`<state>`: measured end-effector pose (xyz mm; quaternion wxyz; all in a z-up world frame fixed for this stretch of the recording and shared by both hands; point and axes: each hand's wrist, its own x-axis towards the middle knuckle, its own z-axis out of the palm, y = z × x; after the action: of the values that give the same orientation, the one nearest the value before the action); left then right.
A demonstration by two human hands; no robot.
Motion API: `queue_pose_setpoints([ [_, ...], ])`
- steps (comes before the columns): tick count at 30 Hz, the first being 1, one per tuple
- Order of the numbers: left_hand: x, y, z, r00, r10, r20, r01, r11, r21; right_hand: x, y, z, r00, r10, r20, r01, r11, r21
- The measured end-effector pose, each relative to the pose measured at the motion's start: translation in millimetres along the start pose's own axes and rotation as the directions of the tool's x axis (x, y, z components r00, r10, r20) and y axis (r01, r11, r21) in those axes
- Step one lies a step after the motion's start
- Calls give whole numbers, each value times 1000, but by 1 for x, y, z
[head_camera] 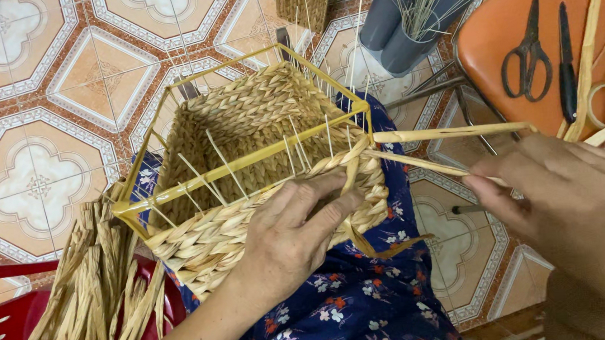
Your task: The person weaves dried palm leaves into a rectangular basket frame, interlacing strands through vertical supports and trimming excess with scissors. They continue adding and securing strands around the basket's sides.
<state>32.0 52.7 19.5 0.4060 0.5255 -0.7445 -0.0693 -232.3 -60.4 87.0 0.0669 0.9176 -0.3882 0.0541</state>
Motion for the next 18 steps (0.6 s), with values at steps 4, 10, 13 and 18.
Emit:
queue_pose_setpoints([
  [4, 6, 4, -15, 994, 22, 109, -21, 1000, -15, 7, -8, -8, 989, -142, -34, 140, 989, -47],
  [10, 45, -25, -63, 998, 59, -36, -54, 993, 109, 25, -14, -2, 946, -286, -156, 306, 944, 123],
  [13, 79, -49, -81, 943, -268, 198, 251, 962, 106, 30, -20, 1, 946, -272, -177, 298, 944, 140],
  [18, 140, -81, -44, 619, -332, 712, 334, 931, 144, 42, -30, 8, 931, -293, -219, 337, 919, 203],
])
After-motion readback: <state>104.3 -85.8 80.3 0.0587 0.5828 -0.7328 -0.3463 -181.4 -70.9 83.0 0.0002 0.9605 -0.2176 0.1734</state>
